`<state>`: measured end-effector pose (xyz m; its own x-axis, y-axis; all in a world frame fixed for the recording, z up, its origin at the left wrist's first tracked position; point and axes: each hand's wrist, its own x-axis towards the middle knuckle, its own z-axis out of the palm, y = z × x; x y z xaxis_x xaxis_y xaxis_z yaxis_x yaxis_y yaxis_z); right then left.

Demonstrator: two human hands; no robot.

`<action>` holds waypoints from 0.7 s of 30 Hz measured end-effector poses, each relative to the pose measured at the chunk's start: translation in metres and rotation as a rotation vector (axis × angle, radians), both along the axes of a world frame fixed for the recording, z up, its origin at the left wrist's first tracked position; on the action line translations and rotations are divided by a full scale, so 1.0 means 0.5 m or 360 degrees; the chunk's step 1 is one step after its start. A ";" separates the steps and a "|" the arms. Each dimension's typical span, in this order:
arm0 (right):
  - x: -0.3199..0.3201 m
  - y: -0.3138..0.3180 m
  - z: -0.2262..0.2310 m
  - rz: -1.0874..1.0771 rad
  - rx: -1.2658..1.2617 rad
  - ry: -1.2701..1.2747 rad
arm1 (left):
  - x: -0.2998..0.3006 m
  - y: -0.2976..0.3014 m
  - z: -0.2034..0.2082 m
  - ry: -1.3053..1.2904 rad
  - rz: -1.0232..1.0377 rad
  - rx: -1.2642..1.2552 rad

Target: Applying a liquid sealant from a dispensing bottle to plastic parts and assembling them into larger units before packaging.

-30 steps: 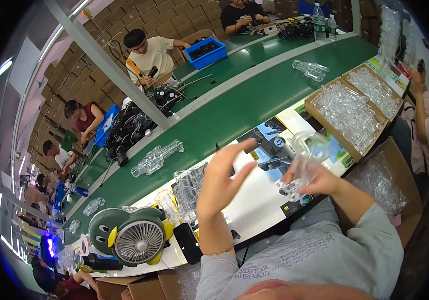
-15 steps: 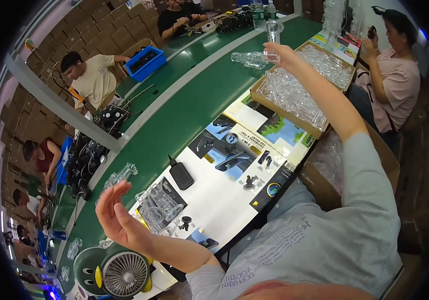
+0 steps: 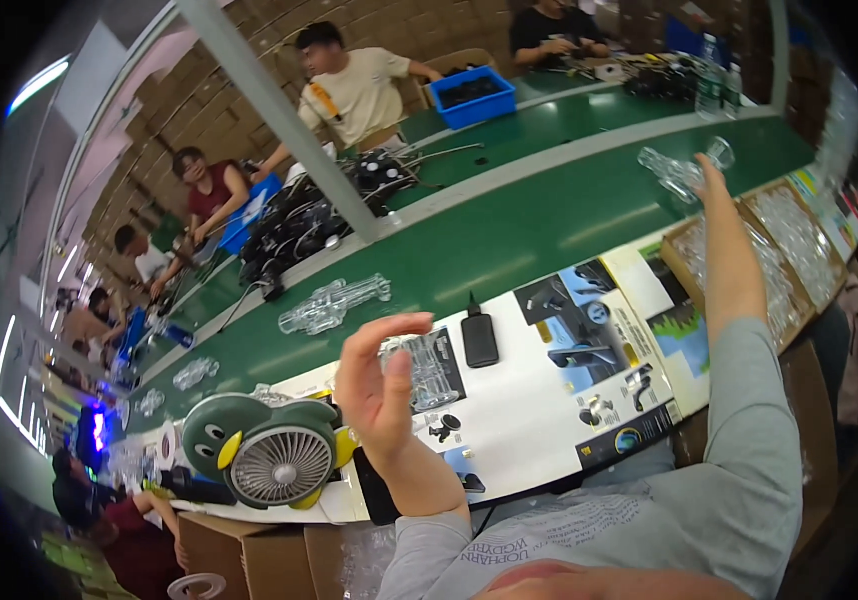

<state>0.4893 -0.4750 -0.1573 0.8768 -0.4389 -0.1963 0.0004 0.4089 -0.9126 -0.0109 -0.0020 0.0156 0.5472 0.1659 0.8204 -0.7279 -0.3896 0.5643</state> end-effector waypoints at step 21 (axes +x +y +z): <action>0.004 0.132 -0.006 -0.0261 -0.0553 0.0058 | 0.020 -0.003 -0.005 0.0205 -0.0156 -0.0026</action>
<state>0.4913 -0.4092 -0.1604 0.7846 -0.6186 -0.0408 0.0051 0.0723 -0.9974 -0.0009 -0.0037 0.0133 0.6618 0.1193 0.7401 -0.6834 -0.3100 0.6610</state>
